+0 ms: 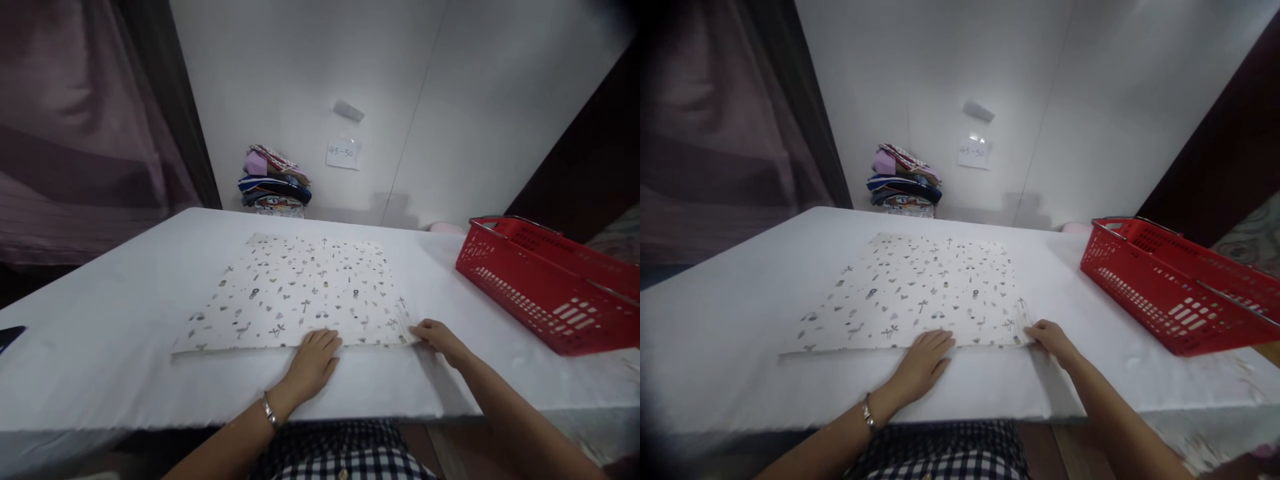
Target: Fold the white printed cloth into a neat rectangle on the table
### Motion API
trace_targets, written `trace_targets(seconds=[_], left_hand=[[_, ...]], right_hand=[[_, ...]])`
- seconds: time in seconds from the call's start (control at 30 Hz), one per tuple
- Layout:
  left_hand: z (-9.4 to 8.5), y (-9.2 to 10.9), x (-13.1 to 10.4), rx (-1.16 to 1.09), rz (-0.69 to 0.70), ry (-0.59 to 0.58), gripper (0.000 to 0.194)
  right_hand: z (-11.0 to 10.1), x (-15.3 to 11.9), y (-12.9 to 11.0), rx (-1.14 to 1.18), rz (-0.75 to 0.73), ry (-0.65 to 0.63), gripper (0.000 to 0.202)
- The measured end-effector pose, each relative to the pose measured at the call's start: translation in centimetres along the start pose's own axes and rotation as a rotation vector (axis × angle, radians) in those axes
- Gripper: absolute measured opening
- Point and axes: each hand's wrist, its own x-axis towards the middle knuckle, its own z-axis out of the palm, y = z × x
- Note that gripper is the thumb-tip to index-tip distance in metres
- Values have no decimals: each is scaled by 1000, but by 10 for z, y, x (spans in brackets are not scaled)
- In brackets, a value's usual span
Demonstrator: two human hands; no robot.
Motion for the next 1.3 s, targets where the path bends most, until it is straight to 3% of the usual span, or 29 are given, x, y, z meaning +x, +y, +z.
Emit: trace_targets(seconds=[0.17, 0.43, 0.77, 1.1, 1.3], left_hand=[[-3, 0, 4, 15, -5, -38, 35], [1, 21, 30, -53, 53, -31, 32], [24, 54, 66, -61, 138, -160, 31], [53, 98, 120, -30, 111, -143, 27], [72, 99, 139, 33, 64, -188, 11]], right_hand=[[5, -8, 1, 89, 26, 42, 25], [13, -20, 11, 290, -48, 141, 41], [20, -15, 24, 263, -136, 213, 47], [29, -12, 18, 195, -330, 306, 49], [19, -9, 25, -1, -365, 311, 39]])
